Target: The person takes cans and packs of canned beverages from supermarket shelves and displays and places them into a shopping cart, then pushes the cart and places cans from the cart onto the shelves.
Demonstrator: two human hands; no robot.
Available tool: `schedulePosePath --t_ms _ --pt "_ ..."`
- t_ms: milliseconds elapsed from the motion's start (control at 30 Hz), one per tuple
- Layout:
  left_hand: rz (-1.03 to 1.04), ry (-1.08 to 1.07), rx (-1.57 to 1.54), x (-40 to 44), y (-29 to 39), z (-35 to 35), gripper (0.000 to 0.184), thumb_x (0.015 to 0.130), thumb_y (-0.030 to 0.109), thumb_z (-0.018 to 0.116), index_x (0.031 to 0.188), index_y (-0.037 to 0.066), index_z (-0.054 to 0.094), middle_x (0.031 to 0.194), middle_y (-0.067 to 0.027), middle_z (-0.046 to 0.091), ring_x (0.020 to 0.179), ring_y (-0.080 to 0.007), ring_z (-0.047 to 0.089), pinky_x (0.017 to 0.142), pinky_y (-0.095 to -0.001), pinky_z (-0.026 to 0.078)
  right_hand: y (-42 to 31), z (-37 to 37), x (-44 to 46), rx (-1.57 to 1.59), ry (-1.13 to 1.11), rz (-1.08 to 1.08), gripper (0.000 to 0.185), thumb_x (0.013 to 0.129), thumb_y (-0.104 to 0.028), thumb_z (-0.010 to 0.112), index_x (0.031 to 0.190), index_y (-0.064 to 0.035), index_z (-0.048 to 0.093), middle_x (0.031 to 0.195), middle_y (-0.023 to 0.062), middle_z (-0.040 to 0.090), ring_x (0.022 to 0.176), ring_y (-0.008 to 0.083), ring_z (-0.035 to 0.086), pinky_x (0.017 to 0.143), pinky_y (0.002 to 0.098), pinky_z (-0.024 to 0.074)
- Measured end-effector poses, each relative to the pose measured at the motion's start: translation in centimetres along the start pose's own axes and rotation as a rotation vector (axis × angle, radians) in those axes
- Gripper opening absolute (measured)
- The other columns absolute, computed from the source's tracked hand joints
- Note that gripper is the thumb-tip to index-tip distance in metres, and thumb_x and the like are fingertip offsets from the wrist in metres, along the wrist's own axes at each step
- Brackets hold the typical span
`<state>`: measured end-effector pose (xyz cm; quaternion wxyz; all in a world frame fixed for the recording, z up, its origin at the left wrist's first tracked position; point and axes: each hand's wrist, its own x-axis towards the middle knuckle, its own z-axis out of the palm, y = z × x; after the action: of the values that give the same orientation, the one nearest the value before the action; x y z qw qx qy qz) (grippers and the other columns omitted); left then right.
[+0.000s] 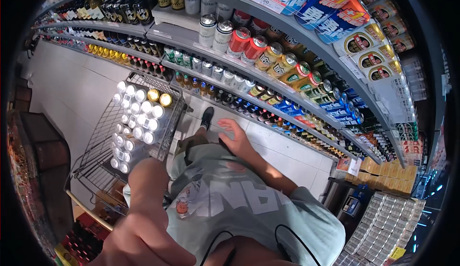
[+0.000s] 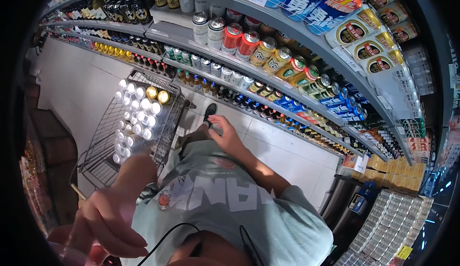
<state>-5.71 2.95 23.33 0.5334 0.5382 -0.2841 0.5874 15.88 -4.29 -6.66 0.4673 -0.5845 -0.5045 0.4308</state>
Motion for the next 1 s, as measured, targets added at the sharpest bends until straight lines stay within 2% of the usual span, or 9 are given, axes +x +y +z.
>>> schedulePosePath --t_ms 67,200,300,367,467,600,700,767,1000 --pt "0.041 0.032 -0.049 -1.3 1.0 2.3 0.046 0.095 0.016 0.049 0.141 0.017 0.049 0.134 -0.0021 0.059 0.057 -0.0163 0.062 0.055 -0.0304 0.053 1.9 1.5 -3.8 0.042 -0.037 0.055 0.043 0.091 -0.007 0.064 0.132 -0.003 0.051 0.124 0.0099 0.062 0.119 0.0198 0.058 0.101 0.0351 0.0442" --pt "0.049 -0.021 0.043 -3.2 6.0 6.0 0.006 0.084 -0.007 0.05 0.081 -0.002 0.049 0.096 -0.0145 0.065 0.055 -0.0228 0.068 0.05 -0.0315 0.062 2.5 4.8 -9.4 0.157 -0.135 0.165 0.042 0.091 -0.006 0.063 0.131 -0.0018 0.051 0.121 0.0104 0.062 0.115 0.0181 0.058 0.1 0.033 0.0444" --pt "0.096 -0.038 0.035 -2.9 6.5 8.3 0.002 0.085 -0.003 0.052 0.086 -0.004 0.053 0.107 -0.015 0.066 0.055 -0.0227 0.067 0.053 -0.0327 0.063 -0.3 5.8 -12.0 0.143 -0.176 0.15 0.039 0.092 -0.007 0.061 0.13 -0.0025 0.052 0.119 0.0105 0.064 0.112 0.0186 0.06 0.098 0.0339 0.0458" --pt "0.317 -0.165 -0.032 -2.3 5.5 9.4 0.043 0.092 0.009 0.049 0.134 0.013 0.054 0.114 -0.0027 0.062 0.059 -0.0158 0.061 0.056 -0.0322 0.053 -1.5 6.1 -13.4 0.15 -0.209 0.175 0.038 0.092 -0.003 0.061 0.129 -0.0023 0.052 0.12 0.0094 0.063 0.113 0.0172 0.058 0.1 0.032 0.0445" --pt "0.202 -0.092 0.0 -3.1 7.2 10.9 0.041 0.089 0.003 0.05 0.128 0.01 0.058 0.099 -0.0041 0.058 0.06 -0.0163 0.061 0.056 -0.0339 0.052 -0.9 6.2 -14.1 0.138 -0.172 0.138 0.036 0.092 -0.002 0.06 0.128 -0.0039 0.054 0.116 0.0077 0.065 0.11 0.0164 0.06 0.098 0.0319 0.0455" --pt "0.167 -0.11 -0.077 -4.1 9.1 11.9 0.052 0.087 0.0 0.052 0.138 0.013 0.053 0.108 -0.0054 0.062 0.06 -0.0175 0.06 0.057 -0.0335 0.052 -0.5 6.3 -15.2 0.165 -0.142 0.113 0.034 0.093 -0.002 0.06 0.126 -0.0052 0.055 0.112 0.0064 0.066 0.106 0.0152 0.062 0.094 0.0311 0.0468" --pt "0.28 -0.087 0.029 -4.4 10.2 12.5 0.029 0.086 -0.001 0.055 0.114 -0.004 0.051 0.119 -0.0134 0.065 0.053 -0.0214 0.063 0.05 -0.0334 0.059 -0.8 6.0 -15.2 0.157 -0.126 0.11 0.032 0.093 -0.002 0.061 0.125 -0.0054 0.056 0.112 0.0064 0.067 0.106 0.0146 0.063 0.093 0.0306 0.0473" --pt "-0.028 -0.101 -0.147 -3.2 10.1 12.5 0.085 0.089 0.001 0.051 0.161 0.025 0.014 0.145 -0.0066 0.055 0.062 -0.0174 0.06 0.056 -0.0321 0.052 -0.8 5.9 -15.1 0.153 -0.107 0.103 0.031 0.094 -0.002 0.061 0.124 -0.0055 0.056 0.111 0.0064 0.067 0.106 0.0136 0.062 0.092 0.0298 0.0476" --pt "0.004 -0.153 -0.282 -1.9 10.4 11.0 0.08 0.091 0.006 0.051 0.16 0.019 0.012 0.138 -0.0078 0.059 0.057 -0.0178 0.058 0.052 -0.0317 0.05 0.6 7.3 -15.9 0.223 -0.029 0.122 0.029 0.095 -0.001 0.059 0.124 -0.0036 0.056 0.11 0.0065 0.066 0.106 0.0128 0.062 0.092 0.028 0.0475"
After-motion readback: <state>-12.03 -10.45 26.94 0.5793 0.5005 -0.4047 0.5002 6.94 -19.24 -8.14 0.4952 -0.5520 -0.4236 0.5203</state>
